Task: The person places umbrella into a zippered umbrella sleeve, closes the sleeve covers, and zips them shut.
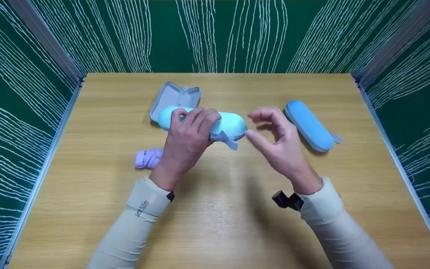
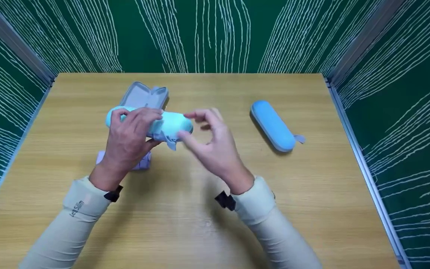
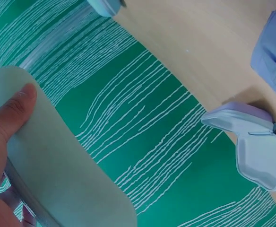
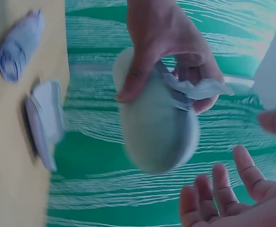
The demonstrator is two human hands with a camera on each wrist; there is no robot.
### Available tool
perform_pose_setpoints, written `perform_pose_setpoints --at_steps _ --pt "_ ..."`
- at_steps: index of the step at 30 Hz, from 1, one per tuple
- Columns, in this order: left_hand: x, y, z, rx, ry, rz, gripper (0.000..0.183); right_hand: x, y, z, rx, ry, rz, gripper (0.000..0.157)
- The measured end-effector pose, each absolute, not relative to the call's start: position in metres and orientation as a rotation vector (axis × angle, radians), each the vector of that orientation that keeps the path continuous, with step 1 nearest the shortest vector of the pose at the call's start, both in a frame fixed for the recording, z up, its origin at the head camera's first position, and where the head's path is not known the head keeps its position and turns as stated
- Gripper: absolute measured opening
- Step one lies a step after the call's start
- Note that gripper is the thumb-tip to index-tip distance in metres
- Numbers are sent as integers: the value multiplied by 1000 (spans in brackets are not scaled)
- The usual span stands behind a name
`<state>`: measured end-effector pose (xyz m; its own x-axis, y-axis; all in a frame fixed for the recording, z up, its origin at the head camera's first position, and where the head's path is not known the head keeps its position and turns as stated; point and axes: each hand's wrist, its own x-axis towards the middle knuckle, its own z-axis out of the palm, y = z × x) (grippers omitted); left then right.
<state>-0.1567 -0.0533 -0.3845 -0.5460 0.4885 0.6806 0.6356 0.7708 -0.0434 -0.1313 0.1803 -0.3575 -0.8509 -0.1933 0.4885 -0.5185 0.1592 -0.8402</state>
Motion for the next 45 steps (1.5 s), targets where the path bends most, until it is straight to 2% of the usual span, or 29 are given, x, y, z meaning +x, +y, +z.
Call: perform_pose_setpoints --at_steps 4,7,14,19,24,27,36,45 --pt "-156 -52 -385 -828 -2268 -260 70 -131 165 -348 760 -2335 1419 64" --pt "-155 -51 -384 -833 -2266 -244 71 -134 155 -347 709 -2482 1304 74" --pt "-152 -49 -379 -859 -2233 -231 73 -140 156 -351 703 -2525 1325 63" --pt "-154 -48 -385 -873 -2184 -243 78 -139 159 -349 711 -2597 1235 63" --pt "-158 -45 -389 -869 -2089 -267 72 -135 162 -348 688 -2670 1125 56" --pt "-160 -44 -390 -870 -2068 -280 69 -135 162 -347 701 -2698 1043 57" --pt "-166 -51 -390 -788 -2072 -348 83 -137 162 -356 750 -2655 1065 65" --pt "-174 -65 -383 -657 -2136 -326 94 -142 166 -374 669 -2566 996 62"
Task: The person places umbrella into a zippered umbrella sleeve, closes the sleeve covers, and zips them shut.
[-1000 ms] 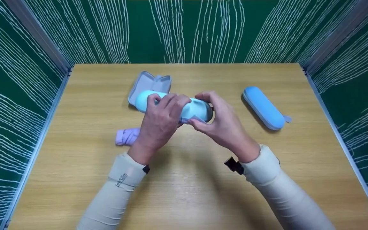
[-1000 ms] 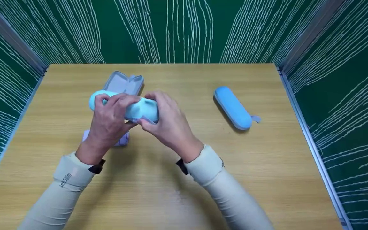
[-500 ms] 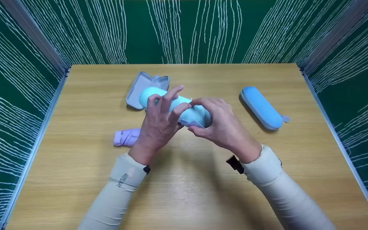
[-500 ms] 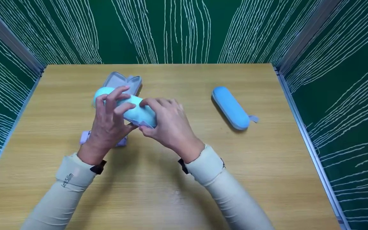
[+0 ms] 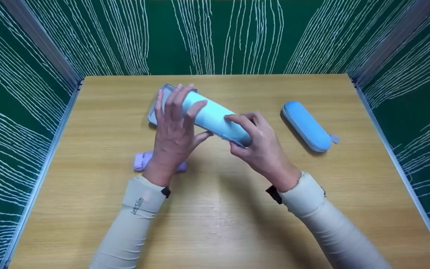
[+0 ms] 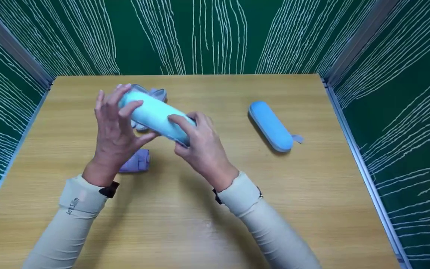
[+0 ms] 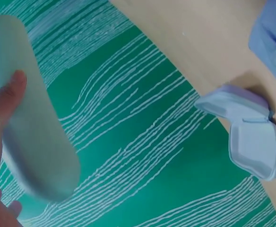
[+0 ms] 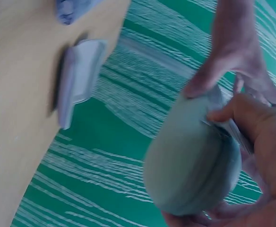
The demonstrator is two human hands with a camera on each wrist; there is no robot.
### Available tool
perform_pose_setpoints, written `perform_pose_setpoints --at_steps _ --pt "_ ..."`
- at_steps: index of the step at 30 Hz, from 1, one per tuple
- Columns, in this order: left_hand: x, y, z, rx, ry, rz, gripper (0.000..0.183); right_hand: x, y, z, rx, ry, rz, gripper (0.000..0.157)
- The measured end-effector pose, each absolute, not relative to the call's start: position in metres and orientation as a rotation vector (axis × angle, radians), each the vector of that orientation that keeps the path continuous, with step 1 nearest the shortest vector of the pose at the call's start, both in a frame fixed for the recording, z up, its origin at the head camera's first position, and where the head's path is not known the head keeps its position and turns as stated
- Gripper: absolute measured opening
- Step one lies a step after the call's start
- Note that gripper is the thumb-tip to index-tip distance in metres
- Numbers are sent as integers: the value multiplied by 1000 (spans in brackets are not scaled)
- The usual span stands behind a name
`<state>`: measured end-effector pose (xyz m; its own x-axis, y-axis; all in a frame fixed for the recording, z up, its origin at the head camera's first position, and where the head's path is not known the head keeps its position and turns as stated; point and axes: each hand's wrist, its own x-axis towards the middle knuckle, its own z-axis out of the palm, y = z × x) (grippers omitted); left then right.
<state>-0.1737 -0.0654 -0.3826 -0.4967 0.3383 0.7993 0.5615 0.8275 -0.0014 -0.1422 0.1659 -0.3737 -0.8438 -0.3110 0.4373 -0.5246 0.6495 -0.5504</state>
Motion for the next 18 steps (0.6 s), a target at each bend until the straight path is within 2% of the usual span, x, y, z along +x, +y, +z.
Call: perform_pose_setpoints --at_steps 10,18 --pt "-174 -95 -385 -416 -2611 -314 94 -177 197 -409 518 -2574 830 59" --pt "-171 -112 -386 -270 -2843 -389 96 -212 224 -444 291 -2685 791 54"
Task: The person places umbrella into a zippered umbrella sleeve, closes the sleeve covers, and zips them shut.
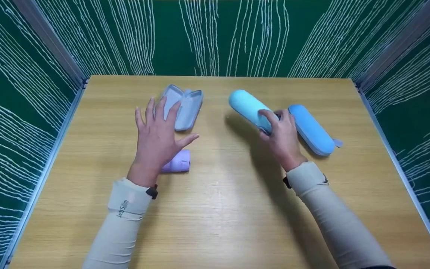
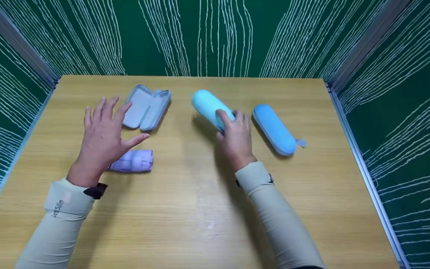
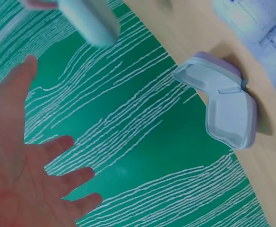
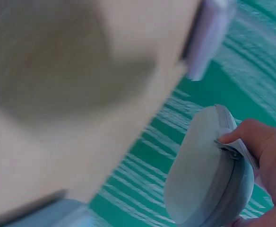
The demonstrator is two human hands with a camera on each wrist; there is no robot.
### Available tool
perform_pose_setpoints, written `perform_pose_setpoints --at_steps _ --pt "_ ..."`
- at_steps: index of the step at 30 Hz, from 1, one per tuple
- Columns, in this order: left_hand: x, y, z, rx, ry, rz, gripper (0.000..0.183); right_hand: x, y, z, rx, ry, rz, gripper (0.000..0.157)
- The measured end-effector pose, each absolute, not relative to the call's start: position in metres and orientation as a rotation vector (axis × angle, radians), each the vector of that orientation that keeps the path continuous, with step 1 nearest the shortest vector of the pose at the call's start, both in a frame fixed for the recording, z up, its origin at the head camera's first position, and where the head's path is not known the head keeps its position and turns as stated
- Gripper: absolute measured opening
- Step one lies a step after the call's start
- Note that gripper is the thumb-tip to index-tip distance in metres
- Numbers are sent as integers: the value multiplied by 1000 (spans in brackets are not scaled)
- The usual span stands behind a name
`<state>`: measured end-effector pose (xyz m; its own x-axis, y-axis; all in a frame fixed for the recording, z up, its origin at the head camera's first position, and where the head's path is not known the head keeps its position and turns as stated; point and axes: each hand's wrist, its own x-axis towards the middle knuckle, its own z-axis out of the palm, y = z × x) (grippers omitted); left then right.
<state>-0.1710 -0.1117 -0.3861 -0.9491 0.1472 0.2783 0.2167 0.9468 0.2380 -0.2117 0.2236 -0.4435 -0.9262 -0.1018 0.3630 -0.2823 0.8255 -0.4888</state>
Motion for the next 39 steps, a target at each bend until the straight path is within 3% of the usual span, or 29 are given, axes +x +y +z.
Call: perform_pose_setpoints --at_steps 13,20,32,39 --pt "-168 -117 -396 -217 -2961 -380 98 -221 206 -494 146 -2844 752 52" --pt "-168 -124 -401 -211 -2951 -381 97 -219 198 -510 234 -2864 592 53" --pt "-168 -132 -407 -224 -3029 -400 99 -199 212 -499 447 -2908 543 63" --pt "-170 -142 -416 -310 -3141 -323 108 -169 231 -492 540 -2803 644 58"
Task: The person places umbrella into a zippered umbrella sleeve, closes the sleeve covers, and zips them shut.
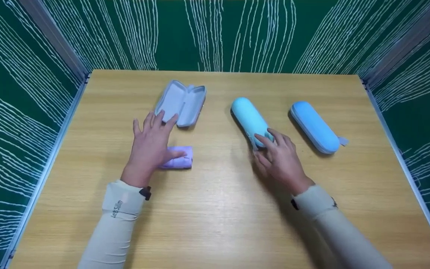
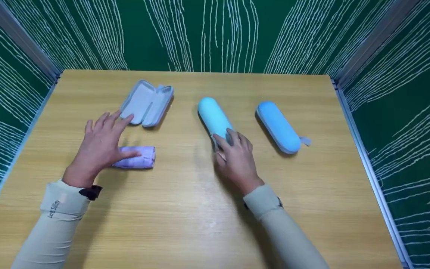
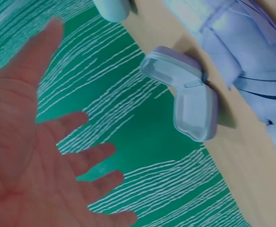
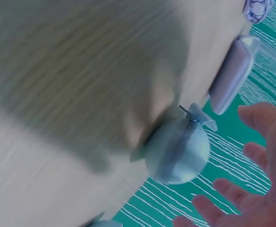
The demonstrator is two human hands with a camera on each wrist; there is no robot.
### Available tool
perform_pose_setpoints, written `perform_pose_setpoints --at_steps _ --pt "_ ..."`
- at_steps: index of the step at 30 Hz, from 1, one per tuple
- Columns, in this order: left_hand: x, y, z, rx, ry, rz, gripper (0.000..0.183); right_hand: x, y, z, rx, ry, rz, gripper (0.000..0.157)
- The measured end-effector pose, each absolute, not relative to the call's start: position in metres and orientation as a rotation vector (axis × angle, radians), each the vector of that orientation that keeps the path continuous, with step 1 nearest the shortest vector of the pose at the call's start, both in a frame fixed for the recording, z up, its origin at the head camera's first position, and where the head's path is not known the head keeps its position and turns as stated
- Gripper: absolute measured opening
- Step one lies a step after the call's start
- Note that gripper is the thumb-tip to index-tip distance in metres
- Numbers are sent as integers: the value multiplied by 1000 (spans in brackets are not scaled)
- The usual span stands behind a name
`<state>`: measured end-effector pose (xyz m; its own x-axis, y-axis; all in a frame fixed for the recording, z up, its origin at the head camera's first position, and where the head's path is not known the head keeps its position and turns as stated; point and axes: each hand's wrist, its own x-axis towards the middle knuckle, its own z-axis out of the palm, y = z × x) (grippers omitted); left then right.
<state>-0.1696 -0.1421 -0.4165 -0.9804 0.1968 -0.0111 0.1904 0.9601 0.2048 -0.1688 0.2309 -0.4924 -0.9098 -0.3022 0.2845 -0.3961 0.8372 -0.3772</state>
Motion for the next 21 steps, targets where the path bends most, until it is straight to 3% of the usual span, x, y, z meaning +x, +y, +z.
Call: perform_pose_setpoints --at_steps 7,21 --pt "-166 -155 -441 409 2916 266 109 -152 249 -476 595 -2742 709 55" --pt "-164 -166 -483 549 2881 393 64 -138 257 -467 646 -2744 830 48"
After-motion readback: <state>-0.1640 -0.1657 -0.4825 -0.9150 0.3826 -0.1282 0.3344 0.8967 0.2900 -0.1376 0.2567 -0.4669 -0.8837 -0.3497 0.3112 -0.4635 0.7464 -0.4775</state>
